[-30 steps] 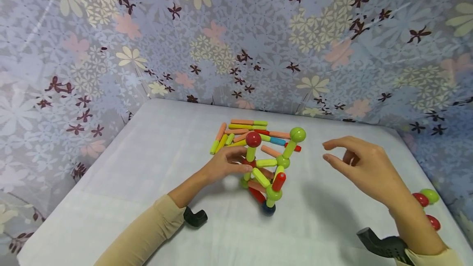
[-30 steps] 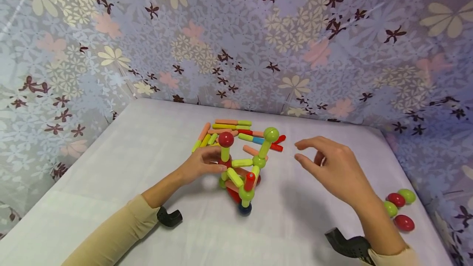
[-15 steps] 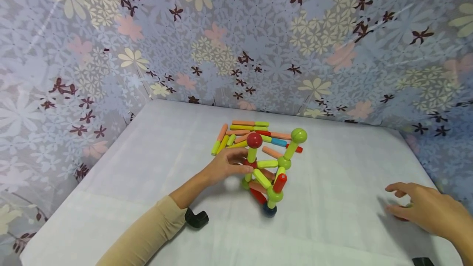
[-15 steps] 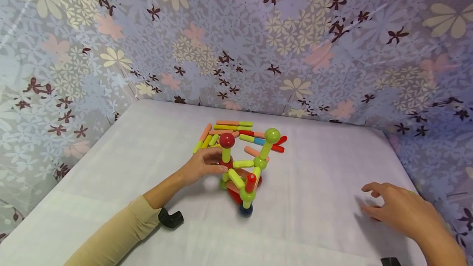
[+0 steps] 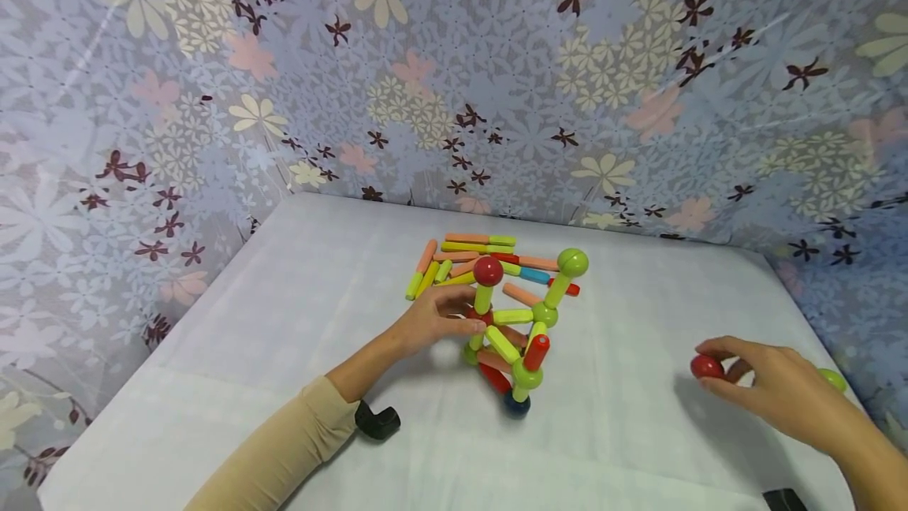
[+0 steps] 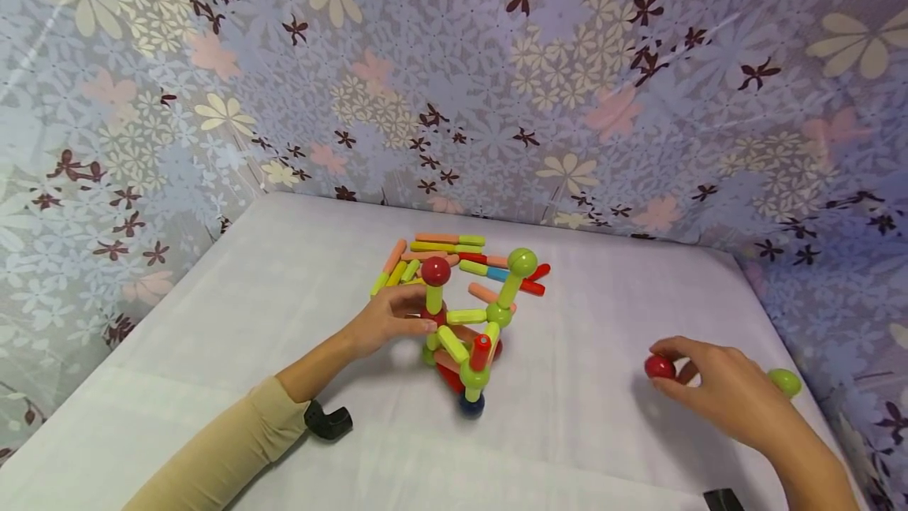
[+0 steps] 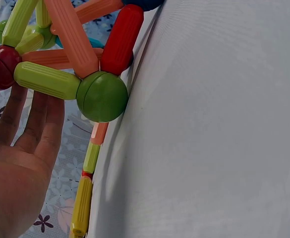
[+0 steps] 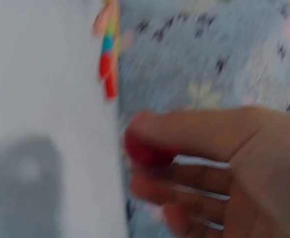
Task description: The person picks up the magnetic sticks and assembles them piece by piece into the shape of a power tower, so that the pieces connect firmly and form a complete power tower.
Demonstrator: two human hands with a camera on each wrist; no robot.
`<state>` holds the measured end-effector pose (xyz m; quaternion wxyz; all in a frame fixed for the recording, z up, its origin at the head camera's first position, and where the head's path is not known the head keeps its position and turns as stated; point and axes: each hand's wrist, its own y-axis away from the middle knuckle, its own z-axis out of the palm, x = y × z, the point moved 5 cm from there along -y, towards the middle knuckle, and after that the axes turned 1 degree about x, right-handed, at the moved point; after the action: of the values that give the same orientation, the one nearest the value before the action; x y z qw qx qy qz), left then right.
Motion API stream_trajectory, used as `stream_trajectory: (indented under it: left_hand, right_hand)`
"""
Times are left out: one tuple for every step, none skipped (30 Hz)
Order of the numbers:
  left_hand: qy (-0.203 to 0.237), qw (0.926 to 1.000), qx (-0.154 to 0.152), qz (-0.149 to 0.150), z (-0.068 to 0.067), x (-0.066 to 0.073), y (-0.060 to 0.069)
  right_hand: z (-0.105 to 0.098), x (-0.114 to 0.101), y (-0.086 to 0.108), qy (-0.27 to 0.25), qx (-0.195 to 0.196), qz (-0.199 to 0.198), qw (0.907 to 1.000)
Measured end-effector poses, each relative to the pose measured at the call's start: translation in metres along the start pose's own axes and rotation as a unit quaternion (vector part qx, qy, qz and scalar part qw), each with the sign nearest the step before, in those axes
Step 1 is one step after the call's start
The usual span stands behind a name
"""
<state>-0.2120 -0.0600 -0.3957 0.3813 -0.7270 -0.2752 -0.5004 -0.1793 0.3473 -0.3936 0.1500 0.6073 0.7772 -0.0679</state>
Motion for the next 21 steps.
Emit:
stream_trajectory:
  left_hand:
    - [0.001, 1.0000, 0.000, 0.000, 0.000, 0.000, 0.000]
    - [0.001, 1.0000, 0.000, 0.001, 0.000, 0.000, 0.000]
    - [0.002, 1.0000, -0.001, 0.001, 0.000, 0.000, 0.000]
    - [0.003, 1.0000, -0.002, 0.001, 0.000, 0.000, 0.000]
    - [0.003, 1.0000, -0.002, 0.001, 0.000, 0.000, -0.001]
    - [0.003, 1.0000, -0.002, -0.001, 0.000, 0.001, -0.001]
    - [0.002, 1.0000, -0.001, -0.002, -0.001, 0.001, 0.000]
    - [0.002, 1.0000, -0.001, -0.003, -0.001, 0.001, 0.000]
    - [0.002, 1.0000, 0.000, -0.004, -0.001, 0.001, 0.000]
    - [0.002, 1.0000, 0.002, -0.005, -0.002, 0.001, 0.000]
    - [0.002, 1.0000, 0.002, -0.005, -0.002, 0.001, 0.000]
    - [0.002, 1.0000, 0.003, -0.004, -0.002, 0.001, 0.000]
    - [0.002, 1.0000, 0.003, -0.003, -0.002, 0.001, 0.000]
    - [0.002, 1.0000, 0.003, -0.003, -0.002, 0.001, 0.000]
    - [0.002, 1.0000, 0.003, -0.002, -0.002, 0.001, 0.000]
    - [0.001, 1.0000, 0.001, -0.001, -0.001, 0.001, 0.000]
    - [0.000, 1.0000, 0.000, -0.001, -0.001, 0.001, 0.000]
    - [0.000, 1.0000, 0.000, -0.001, -0.001, 0.001, 0.000]
    - [0.000, 1.0000, -0.001, -0.001, -0.001, 0.001, 0.000]
    - [0.000, 1.0000, 0.000, -0.002, -0.001, 0.001, 0.000]
    - [-0.001, 1.0000, 0.000, -0.003, -0.001, 0.002, 0.000]
  right_hand:
    - [-0.007, -0.016, -0.001, -0.010, 0.022, -0.018, 0.9996]
    - [-0.013, -0.032, -0.001, -0.022, 0.050, -0.041, 0.9977]
    - [-0.020, -0.048, -0.001, -0.035, 0.078, -0.065, 0.9942]
    - [-0.027, -0.065, -0.001, -0.048, 0.100, -0.087, 0.9899]
    - [-0.032, -0.081, 0.000, -0.061, 0.124, -0.113, 0.9840]
    - [-0.037, -0.097, 0.001, -0.077, 0.146, -0.136, 0.9768]
    - [-0.041, -0.113, 0.001, -0.091, 0.164, -0.159, 0.9694]
    - [-0.044, -0.127, 0.002, -0.103, 0.179, -0.182, 0.9614]
    - [-0.046, -0.141, 0.002, -0.115, 0.188, -0.201, 0.9545]
    - [-0.048, -0.153, 0.002, -0.124, 0.193, -0.218, 0.9486]
    - [-0.048, -0.164, 0.002, -0.136, 0.194, -0.237, 0.9422]
    - [-0.048, -0.175, 0.001, -0.144, 0.192, -0.256, 0.9364]
    - [-0.047, -0.184, 0.001, -0.148, 0.187, -0.276, 0.9311]
    - [-0.046, -0.192, 0.000, -0.152, 0.180, -0.294, 0.9261]
    - [-0.044, -0.198, 0.000, -0.157, 0.174, -0.309, 0.9219]
    - [-0.041, -0.204, -0.001, -0.159, 0.166, -0.321, 0.9186]
    - [-0.038, -0.208, -0.001, -0.162, 0.158, -0.332, 0.9157]
    - [-0.036, -0.211, -0.002, -0.162, 0.152, -0.338, 0.9146]
    - [-0.034, -0.213, -0.002, -0.161, 0.149, -0.339, 0.9148]
    - [-0.031, -0.214, -0.003, -0.161, 0.146, -0.339, 0.9156]
    - [-0.029, -0.214, -0.003, -0.160, 0.144, -0.336, 0.9169]
